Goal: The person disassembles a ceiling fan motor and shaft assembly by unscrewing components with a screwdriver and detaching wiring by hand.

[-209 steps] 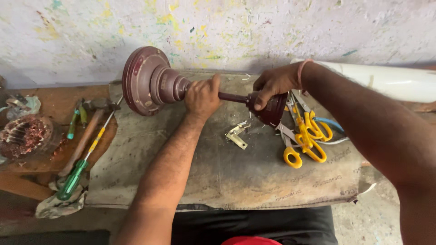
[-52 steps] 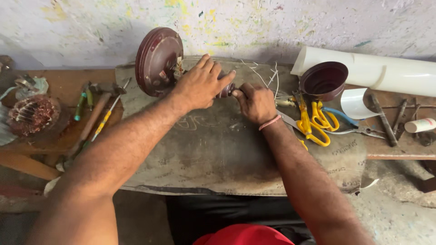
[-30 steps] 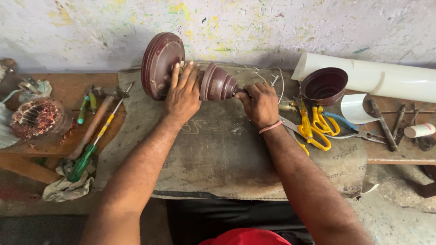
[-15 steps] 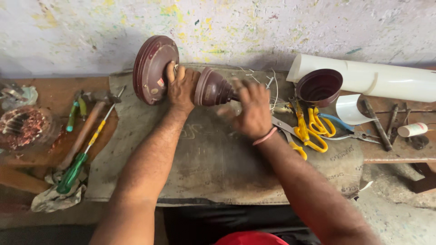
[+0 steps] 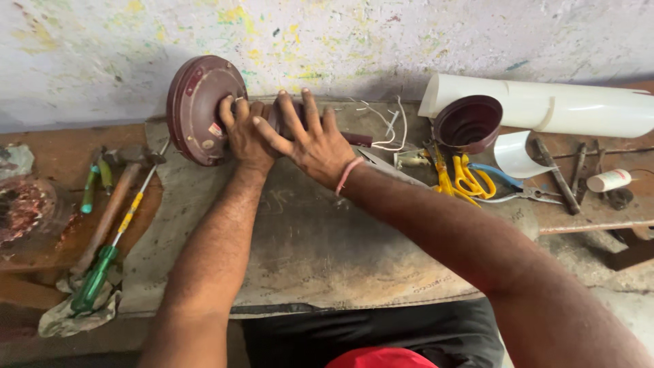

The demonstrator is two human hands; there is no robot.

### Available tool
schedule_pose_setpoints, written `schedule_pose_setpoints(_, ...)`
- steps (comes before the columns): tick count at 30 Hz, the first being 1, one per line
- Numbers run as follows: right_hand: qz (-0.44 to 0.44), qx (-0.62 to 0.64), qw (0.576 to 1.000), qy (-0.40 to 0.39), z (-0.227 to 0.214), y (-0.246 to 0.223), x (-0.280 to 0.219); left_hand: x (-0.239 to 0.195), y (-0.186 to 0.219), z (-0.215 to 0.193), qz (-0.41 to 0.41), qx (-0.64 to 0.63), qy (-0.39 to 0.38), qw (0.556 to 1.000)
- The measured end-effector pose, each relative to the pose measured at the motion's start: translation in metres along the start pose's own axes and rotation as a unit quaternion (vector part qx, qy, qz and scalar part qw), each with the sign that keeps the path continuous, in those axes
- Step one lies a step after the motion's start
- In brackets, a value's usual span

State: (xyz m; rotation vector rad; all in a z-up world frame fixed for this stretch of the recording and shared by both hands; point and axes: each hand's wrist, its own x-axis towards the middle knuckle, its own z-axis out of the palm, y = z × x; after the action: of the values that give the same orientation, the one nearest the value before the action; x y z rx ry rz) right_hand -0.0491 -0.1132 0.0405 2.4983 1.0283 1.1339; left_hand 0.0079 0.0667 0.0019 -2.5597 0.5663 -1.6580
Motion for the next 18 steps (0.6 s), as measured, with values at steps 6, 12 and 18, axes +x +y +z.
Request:
schedule_pose_setpoints(6,0.006,0.06,0.995,-0.077,-0.014,0.009,0.006,0.0,0.001,0.004,0.001,-0.018,-0.032,0.999)
schedule_pose_setpoints(12,0.252,0.53,0.751,-0.304,-0.048,0.048,0.026,-0.003,0.002,-0.011,0.015,-0.082,-0.024,0.996)
schedule_pose_setpoints(18,0.219,0.496,0.786,-0.296,-0.033,0.052,0.023,-0.001,0.002,-0.013,0.01,-0.075,-0.037,0.996)
